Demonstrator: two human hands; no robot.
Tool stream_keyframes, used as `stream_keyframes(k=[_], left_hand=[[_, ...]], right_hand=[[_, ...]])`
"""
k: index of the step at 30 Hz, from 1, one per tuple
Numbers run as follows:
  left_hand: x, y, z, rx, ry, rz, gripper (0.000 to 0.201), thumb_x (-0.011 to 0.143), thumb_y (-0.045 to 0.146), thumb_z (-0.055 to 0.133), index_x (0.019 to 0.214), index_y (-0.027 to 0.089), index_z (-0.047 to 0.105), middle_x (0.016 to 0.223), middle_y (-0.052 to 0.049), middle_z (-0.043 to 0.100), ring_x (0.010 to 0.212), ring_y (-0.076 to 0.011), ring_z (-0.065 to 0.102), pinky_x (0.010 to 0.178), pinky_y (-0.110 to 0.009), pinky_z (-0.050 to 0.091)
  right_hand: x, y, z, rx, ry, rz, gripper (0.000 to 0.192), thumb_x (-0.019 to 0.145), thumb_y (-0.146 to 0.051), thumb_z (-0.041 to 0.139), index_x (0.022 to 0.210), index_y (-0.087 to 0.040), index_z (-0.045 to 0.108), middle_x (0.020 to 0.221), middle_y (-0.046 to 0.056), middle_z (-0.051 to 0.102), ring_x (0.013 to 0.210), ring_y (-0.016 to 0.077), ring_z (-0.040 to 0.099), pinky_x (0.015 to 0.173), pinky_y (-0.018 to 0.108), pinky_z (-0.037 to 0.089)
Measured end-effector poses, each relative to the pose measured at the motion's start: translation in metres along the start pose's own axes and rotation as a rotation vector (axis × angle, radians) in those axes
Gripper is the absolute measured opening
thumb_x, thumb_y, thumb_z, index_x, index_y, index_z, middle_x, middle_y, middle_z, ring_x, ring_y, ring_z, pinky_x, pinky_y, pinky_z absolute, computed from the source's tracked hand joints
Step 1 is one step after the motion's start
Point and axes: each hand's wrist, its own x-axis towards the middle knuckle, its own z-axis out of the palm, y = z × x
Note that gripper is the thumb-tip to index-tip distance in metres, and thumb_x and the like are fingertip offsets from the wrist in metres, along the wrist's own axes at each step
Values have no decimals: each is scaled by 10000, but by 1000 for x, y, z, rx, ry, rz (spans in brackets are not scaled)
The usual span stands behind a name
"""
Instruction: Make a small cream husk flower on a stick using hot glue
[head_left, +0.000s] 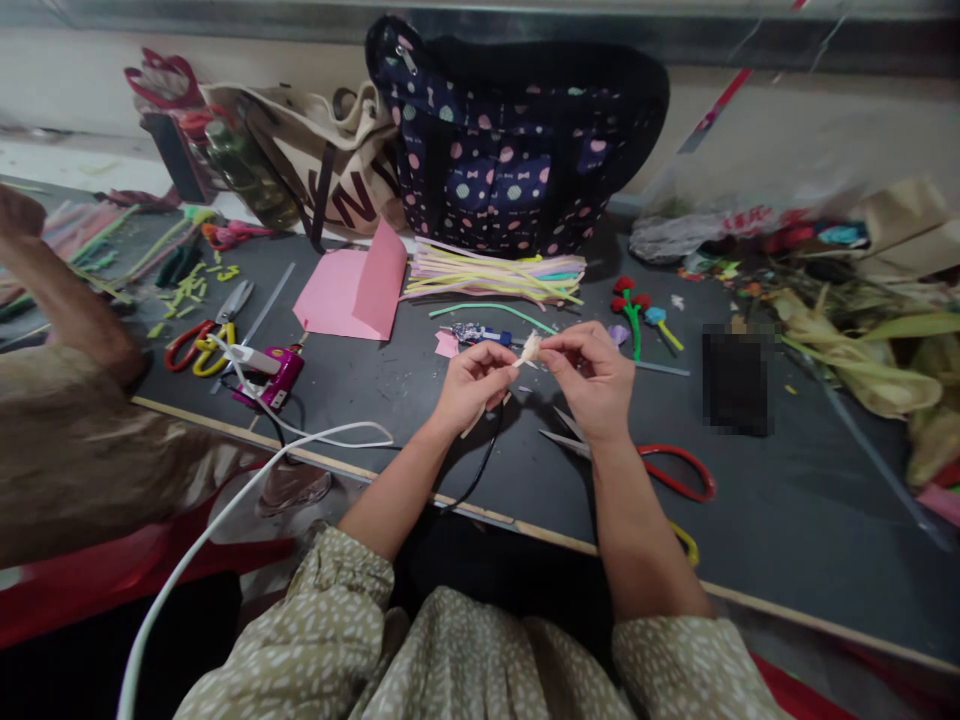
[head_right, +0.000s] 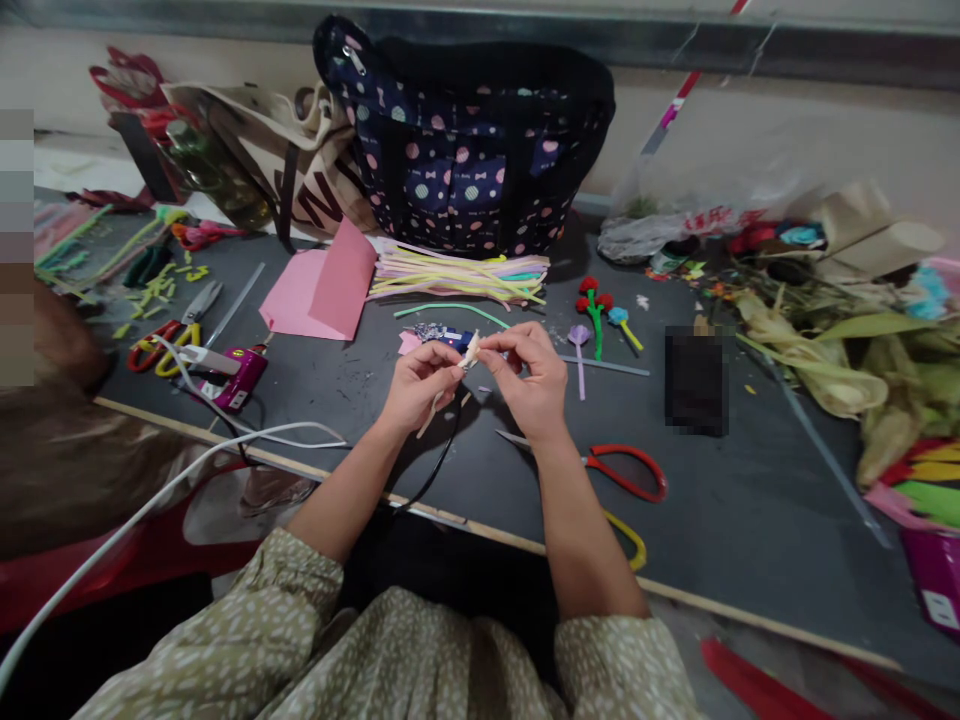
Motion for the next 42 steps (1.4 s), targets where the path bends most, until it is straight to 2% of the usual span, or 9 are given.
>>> stream_keyframes(k=[3,9,18,28,34,42], left_hand=[[1,0,0,-46,4,-21,283,701,353,817,796,147,646,593,46,575,350,-10,367,314,-152,212],[2,0,-1,-80,9,-27,280,732,376,796,773,148,638,583,33,606,335,-8,361,318,-152,196],[1,-1,-1,-31,-28,-51,300,807,443,715,827,148,664,583,19,640,344,-41,477,304,-156,238],[-1,1,0,20,-76,-94,310,814,443,701,848,137,673,560,17,641,335,-45,475,312,-151,285],[-2,3,2,24,-110,-87,310,826,441,686,878,136,673,543,23,634,316,-41,446,317,-151,293],[-2,2,0,21,-141,-78,295,837,428,674,869,135,660,547,24,631,324,-41,447,323,-151,290]], right_hand=[[0,2,-1,-8,2,-1,71,825,-300,720,868,-246,733,828,6,609,704,137,528,598,280,436],[1,2,-3,-11,4,-34,58,820,-268,728,876,-254,729,839,3,606,710,136,530,594,276,432],[0,1,1,-63,0,-40,66,850,-252,691,907,-255,723,836,3,630,732,146,561,620,283,450],[0,1,1,-97,-15,5,66,854,-286,675,825,-231,698,805,6,626,720,147,573,597,277,452],[1,0,1,-81,-10,-12,62,855,-250,676,801,-224,693,776,-3,616,702,137,563,596,269,436],[0,2,1,-107,-10,8,114,861,-305,670,791,-217,689,773,-2,613,691,132,555,590,264,441]])
